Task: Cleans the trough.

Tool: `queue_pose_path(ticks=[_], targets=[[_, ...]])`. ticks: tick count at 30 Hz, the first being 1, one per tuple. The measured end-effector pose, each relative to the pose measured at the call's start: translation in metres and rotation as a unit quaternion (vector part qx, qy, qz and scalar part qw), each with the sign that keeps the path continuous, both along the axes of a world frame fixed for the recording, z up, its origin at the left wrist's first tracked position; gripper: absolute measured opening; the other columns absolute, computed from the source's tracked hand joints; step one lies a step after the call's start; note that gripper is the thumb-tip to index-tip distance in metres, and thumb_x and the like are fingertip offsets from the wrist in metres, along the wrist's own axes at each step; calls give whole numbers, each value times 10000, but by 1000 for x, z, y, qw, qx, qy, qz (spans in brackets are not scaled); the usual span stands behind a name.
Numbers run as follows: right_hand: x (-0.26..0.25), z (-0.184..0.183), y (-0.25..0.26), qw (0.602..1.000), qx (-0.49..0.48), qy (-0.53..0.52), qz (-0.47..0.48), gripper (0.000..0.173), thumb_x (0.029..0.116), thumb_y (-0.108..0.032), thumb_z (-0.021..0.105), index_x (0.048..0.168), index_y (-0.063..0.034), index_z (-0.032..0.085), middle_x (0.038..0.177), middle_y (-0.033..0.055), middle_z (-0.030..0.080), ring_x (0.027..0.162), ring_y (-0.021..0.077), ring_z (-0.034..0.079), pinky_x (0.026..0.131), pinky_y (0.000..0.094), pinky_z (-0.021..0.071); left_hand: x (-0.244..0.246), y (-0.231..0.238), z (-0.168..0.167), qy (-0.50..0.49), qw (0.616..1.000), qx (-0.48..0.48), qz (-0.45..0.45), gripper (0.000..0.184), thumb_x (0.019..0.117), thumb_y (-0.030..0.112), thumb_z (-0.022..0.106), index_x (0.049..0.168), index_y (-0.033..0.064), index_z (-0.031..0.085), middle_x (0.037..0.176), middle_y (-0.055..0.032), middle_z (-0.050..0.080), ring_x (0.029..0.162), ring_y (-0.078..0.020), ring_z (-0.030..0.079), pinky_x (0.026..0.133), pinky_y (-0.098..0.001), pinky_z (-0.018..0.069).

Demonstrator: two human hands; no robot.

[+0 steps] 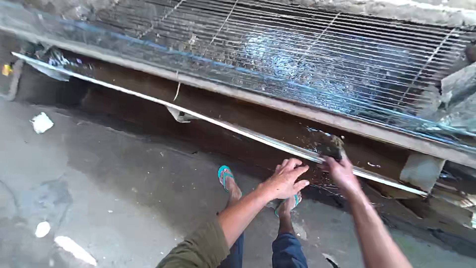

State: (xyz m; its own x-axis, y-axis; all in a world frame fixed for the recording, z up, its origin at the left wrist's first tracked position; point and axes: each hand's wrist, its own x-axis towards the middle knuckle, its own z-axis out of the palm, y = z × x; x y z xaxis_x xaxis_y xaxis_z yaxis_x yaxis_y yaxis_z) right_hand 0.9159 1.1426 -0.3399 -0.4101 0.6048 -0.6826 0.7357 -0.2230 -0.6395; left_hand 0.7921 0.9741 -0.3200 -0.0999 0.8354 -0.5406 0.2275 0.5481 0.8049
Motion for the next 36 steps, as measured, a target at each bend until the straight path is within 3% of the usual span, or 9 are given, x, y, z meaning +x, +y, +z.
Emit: queue_pose_path(ticks=[5, 11, 16, 20, 25, 28, 29, 30, 36], targets=[[17, -28, 84, 887, 9, -284, 364, 652, 1045, -608, 441, 1533, -179, 492, 1483, 268, 531, 1399, 491, 463, 1130, 730, 316, -94, -222, -44, -30, 983, -145, 109, 386, 1089, 149, 456, 1437, 33, 577, 1431, -223, 573, 1349, -345, 540, 1176, -484, 389], [-124, -63, -5, 913, -31, -207, 350, 384, 1109, -219, 452, 1374, 24, 589, 1386, 272, 586, 1315, 383, 547, 1135, 560, 388, -162, -571, -72, -25, 784, -409, 465, 442, 1077, 107, 489, 1486, -53, 439, 1404, -336, 538, 1277, -468, 564, 1070, -601, 451], [-363, -44, -165, 884, 2, -229, 406, 477, 1089, -373, 479, 1350, 3, 612, 1330, 269, 614, 1237, 389, 585, 1057, 599, 428, -197, -728, -37, -24, 716, -442, 541, 432, 1093, 94, 434, 1510, -15, 417, 1386, -326, 556, 1220, -483, 599, 1002, -627, 485], [-488, -48, -262, 914, -11, -115, 388, 476, 1125, -340, 370, 1429, -22, 552, 1455, 210, 554, 1360, 298, 518, 1146, 510, 387, -259, -750, -26, 8, 725, -400, 560, 438, 1104, 105, 404, 1527, -6, 395, 1356, -323, 576, 1186, -471, 617, 994, -609, 488], [-456, -44, -241, 887, -5, -121, 446, 496, 1137, -313, 335, 1482, 8, 492, 1502, 254, 505, 1402, 364, 482, 1171, 568, 355, -365, -733, -20, 16, 766, -288, 575, 494, 1081, 104, 451, 1554, 3, 354, 1360, -281, 590, 1155, -390, 653, 998, -528, 526], [-422, 19, -249, 835, 75, -118, 532, 414, 1083, -43, 344, 1376, 234, 441, 1358, 427, 524, 1220, 462, 604, 1013, 496, 509, -434, -731, -26, -9, 699, -194, 688, 468, 1101, 116, 386, 1550, -5, 329, 1324, -252, 593, 1070, -281, 679, 927, -410, 563], [-445, 41, -292, 871, 96, -270, 398, 375, 1086, 41, 357, 1425, 168, 454, 1463, 318, 509, 1317, 387, 554, 1117, 452, 426, -453, -730, -30, -25, 660, -164, 732, 455, 1103, 112, 370, 1539, -8, 327, 1299, -235, 596, 1032, -246, 681, 890, -376, 568], [-422, 27, -261, 836, 126, -65, 530, 368, 1062, -11, 387, 1235, 294, 495, 1187, 456, 582, 1023, 444, 659, 861, 406, 563, -471, -727, -35, -42, 624, -139, 768, 443, 1103, 106, 363, 1529, -12, 331, 1272, -224, 600, 1001, -228, 676, 862, -362, 566], [-598, -47, -345, 921, 13, -162, 355, 402, 1102, -207, 445, 1385, 59, 548, 1361, 262, 588, 1261, 316, 567, 1100, 518, 428, -540, -679, -34, -146, 650, -71, 743, 400, 1094, 103, 377, 1464, -40, 425, 1233, -203, 637, 995, -220, 682, 877, -369, 568]])
